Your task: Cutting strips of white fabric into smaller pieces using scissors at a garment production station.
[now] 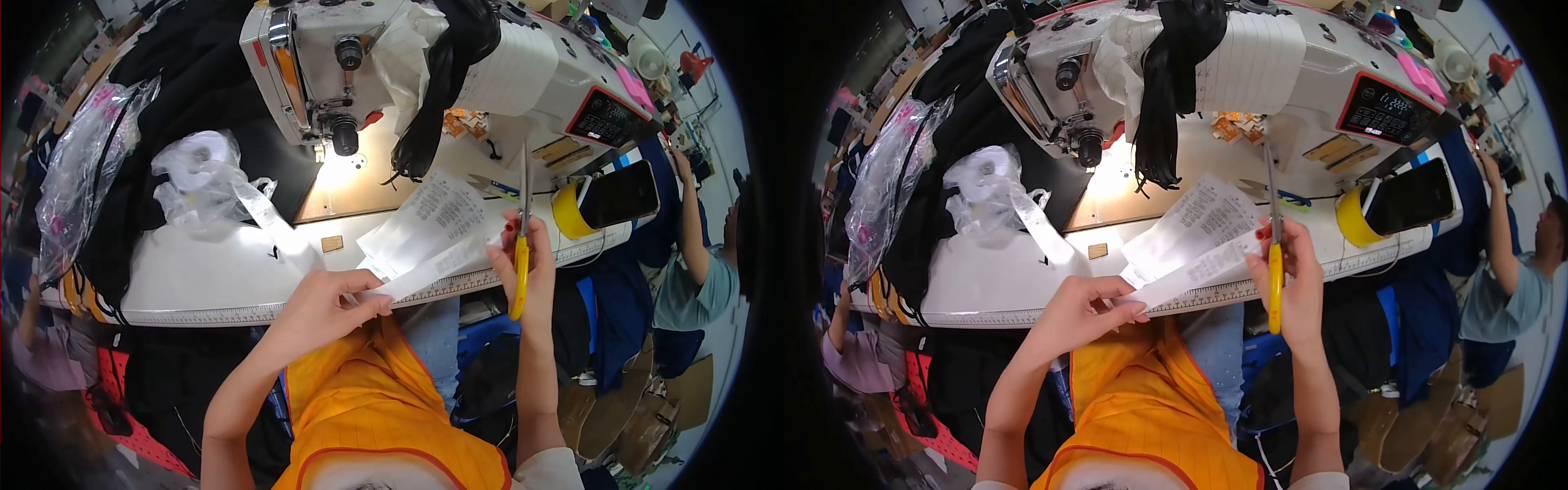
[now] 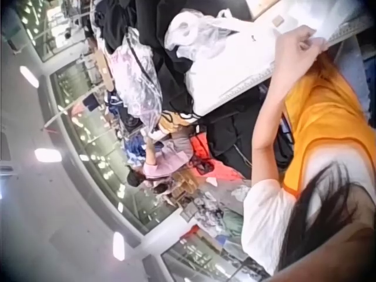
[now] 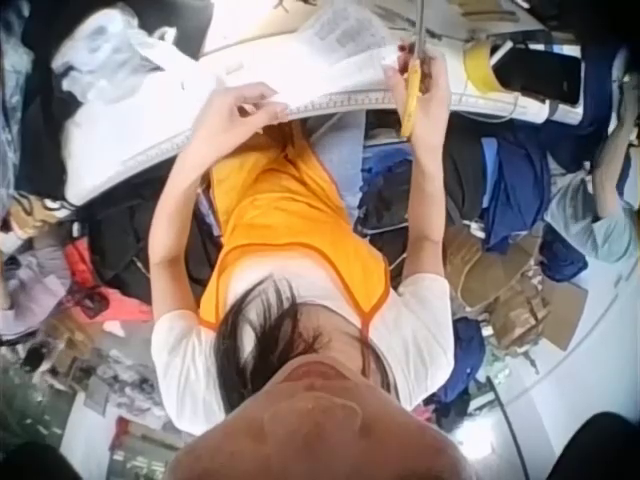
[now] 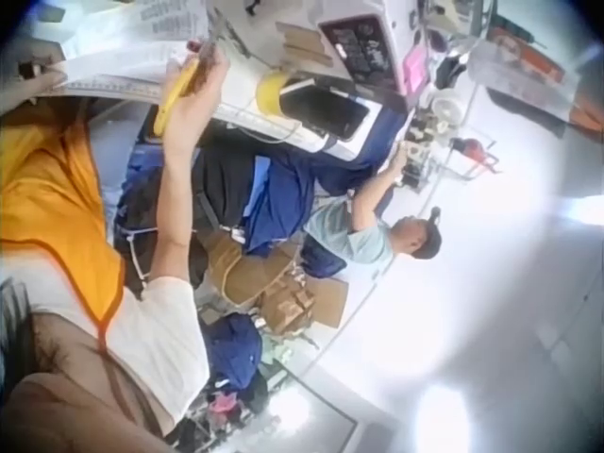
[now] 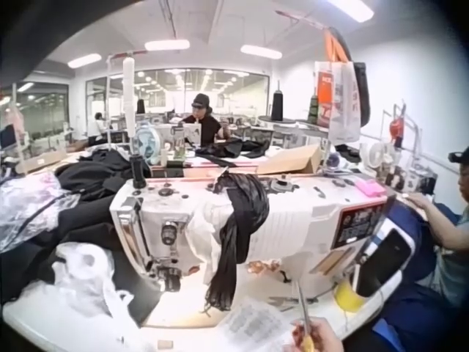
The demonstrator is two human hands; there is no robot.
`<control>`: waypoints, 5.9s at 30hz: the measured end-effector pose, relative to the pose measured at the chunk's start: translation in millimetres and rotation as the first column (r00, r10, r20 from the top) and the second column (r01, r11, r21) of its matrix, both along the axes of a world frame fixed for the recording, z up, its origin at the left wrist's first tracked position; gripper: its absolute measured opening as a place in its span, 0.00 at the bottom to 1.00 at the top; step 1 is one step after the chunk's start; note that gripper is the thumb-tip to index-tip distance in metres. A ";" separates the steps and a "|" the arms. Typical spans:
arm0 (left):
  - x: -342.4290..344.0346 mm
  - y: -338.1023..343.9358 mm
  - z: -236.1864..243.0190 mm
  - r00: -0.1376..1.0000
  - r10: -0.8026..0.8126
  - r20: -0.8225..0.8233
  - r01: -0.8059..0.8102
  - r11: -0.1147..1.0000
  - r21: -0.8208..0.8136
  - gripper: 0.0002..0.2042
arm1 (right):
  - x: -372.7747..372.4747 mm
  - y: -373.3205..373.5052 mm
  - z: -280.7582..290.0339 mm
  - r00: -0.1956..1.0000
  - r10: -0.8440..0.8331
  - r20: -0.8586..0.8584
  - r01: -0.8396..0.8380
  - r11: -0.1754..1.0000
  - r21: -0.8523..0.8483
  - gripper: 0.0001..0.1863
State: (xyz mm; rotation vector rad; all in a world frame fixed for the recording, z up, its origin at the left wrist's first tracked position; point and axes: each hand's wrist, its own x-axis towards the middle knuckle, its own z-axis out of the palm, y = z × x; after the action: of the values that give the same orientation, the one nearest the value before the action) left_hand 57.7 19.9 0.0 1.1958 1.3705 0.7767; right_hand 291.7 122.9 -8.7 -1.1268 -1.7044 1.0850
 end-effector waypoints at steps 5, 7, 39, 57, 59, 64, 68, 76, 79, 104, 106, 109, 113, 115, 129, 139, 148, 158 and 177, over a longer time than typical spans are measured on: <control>-2.8 -1.7 1.7 0.988 0.079 -0.133 -0.071 0.995 0.065 0.08 | 3.3 13.8 0.9 0.998 -0.065 0.022 0.064 0.998 0.023 0.22; -0.1 -2.4 0.7 0.995 0.100 0.004 -0.100 0.994 -0.045 0.07 | 2.6 16.0 0.5 0.996 -0.079 0.044 0.077 0.996 0.039 0.21; -0.9 15.3 -11.6 0.930 0.207 0.304 -0.154 0.969 -0.191 0.07 | 28.9 -59.9 -21.0 0.786 0.608 0.113 -0.438 0.676 -0.593 0.26; 2.7 5.6 -16.2 0.987 0.112 -0.115 -0.068 0.940 0.333 0.06 | 13.5 -46.9 -18.4 0.827 0.554 -0.099 -0.528 0.703 -0.477 0.32; 11.7 0.4 -7.4 0.976 0.111 -0.188 -0.018 0.899 0.439 0.05 | 1.6 -53.0 -12.7 0.812 0.502 -0.298 -0.583 0.668 -0.463 0.34; 20.4 -15.8 9.9 0.977 0.108 -0.184 -0.003 0.869 0.494 0.09 | -42.6 -64.8 1.9 0.895 0.197 -0.400 -0.371 0.826 -0.424 0.31; 8.3 -27.5 16.1 0.991 0.089 -0.100 -0.048 0.932 0.360 0.13 | -42.9 -69.5 -10.9 0.892 0.143 -0.429 -0.321 0.868 -0.379 0.26; -118.7 -6.3 -21.5 0.324 0.413 -0.851 0.388 0.763 0.518 0.13 | 9.9 -107.9 -66.8 0.913 0.293 -0.285 -0.379 0.869 -0.319 0.24; -140.8 -0.4 -21.4 0.236 0.474 -0.848 0.499 0.690 0.525 0.14 | 38.0 -119.5 -89.1 0.897 0.343 -0.279 -0.423 0.850 -0.315 0.23; -83.2 -48.7 24.1 0.081 0.204 -0.976 0.235 0.947 0.217 0.30 | 85.1 -106.7 -40.0 0.922 0.062 -0.382 -0.113 0.987 -0.114 0.22; -19.7 -42.1 44.2 0.819 0.017 -0.574 0.234 0.903 0.361 0.26 | 56.1 -103.2 -20.4 0.820 0.145 -0.553 -0.289 0.940 -0.181 0.26; 36.3 -26.1 21.8 0.922 -0.359 0.146 0.344 0.932 0.117 0.37 | 25.6 -80.9 -0.7 0.846 0.319 -0.427 -0.433 0.879 -0.200 0.25; 44.0 -8.6 -1.4 0.845 -0.161 0.509 0.220 0.974 -0.057 0.28 | 14.7 -54.8 20.3 0.957 0.193 -0.218 -0.207 0.977 -0.042 0.23; 35.2 -2.5 1.0 0.908 -0.082 0.411 0.157 0.976 -0.152 0.12 | 14.4 -36.6 19.5 0.974 0.087 -0.208 -0.086 0.996 0.015 0.23; 7.7 2.4 -16.7 0.945 0.128 0.299 -0.070 0.978 -0.197 0.07 | -3.9 41.4 -8.2 0.992 -0.004 -0.129 0.021 0.991 0.131 0.20; 12.2 15.6 -19.3 0.942 0.175 0.286 -0.128 0.976 -0.174 0.09 | 7.3 51.7 -12.7 0.994 -0.048 0.101 0.024 0.975 0.223 0.23; 5.7 19.2 -15.3 0.944 0.198 0.264 -0.120 0.951 -0.285 0.09 | 56.9 -30.8 10.2 0.850 0.495 0.179 -0.423 0.845 -0.327 0.25; 0.4 22.2 -14.5 0.911 0.182 0.369 -0.070 0.952 -0.299 0.10 | 23.9 -51.8 -16.0 0.789 0.595 0.151 -0.446 0.725 -0.526 0.25; -1.0 4.5 -17.8 0.936 0.111 0.333 -0.051 0.981 -0.186 0.07 | 23.0 -47.4 -23.8 0.827 0.541 0.155 -0.455 0.805 -0.381 0.31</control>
State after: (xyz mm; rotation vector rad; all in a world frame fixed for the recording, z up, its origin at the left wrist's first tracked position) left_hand 56.8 24.5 -17.8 0.8255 1.1757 0.8595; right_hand 314.7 75.4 -32.4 -1.0719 -2.1633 1.6657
